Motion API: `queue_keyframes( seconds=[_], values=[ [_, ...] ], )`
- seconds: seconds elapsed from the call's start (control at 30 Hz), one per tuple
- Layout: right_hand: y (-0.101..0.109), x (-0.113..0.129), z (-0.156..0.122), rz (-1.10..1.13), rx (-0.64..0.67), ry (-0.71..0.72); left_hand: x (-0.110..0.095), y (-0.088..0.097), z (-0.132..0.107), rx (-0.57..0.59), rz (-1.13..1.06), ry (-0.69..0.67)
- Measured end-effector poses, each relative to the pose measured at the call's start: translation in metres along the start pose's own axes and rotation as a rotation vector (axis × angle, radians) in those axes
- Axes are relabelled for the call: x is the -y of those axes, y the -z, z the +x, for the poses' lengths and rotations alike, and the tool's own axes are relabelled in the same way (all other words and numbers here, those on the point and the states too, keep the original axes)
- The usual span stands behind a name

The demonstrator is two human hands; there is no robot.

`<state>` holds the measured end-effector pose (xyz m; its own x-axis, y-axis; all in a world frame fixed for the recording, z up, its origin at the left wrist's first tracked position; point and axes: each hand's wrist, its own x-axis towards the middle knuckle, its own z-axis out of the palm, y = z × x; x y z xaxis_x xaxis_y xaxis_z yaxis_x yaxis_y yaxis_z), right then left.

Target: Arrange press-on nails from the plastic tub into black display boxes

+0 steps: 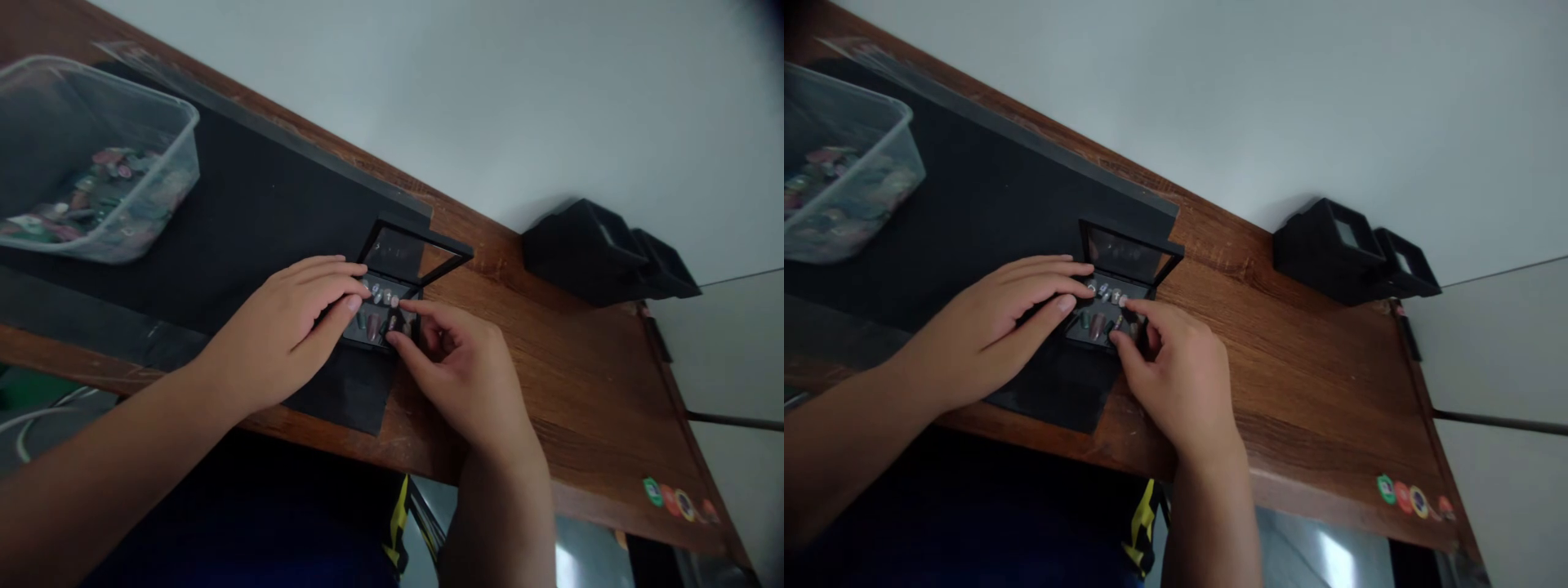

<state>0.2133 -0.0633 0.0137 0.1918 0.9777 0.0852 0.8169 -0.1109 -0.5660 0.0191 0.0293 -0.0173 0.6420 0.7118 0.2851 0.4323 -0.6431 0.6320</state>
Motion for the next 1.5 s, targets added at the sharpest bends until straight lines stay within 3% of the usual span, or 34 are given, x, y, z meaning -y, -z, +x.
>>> queue_keyframes(
  seconds=[0.2,0.43,1.5],
  values=[
    [0.0007,0.0009,0.0002,-0.033,0.024,-0.039,-0.0013,0.0008,-0.0003,-0.042,0.037,0.015],
    [0.0002,0.0022,0.0004,-0.04,0.055,-0.033,-0.0003,-0.0001,0.0008,-0.012,0.102,0.013],
    [-0.0045,0.0028,0.0031,-0.025,0.016,0.04,-0.0009,0.0025,-0.0026,0.02,0.098,0.026]
  ],
)
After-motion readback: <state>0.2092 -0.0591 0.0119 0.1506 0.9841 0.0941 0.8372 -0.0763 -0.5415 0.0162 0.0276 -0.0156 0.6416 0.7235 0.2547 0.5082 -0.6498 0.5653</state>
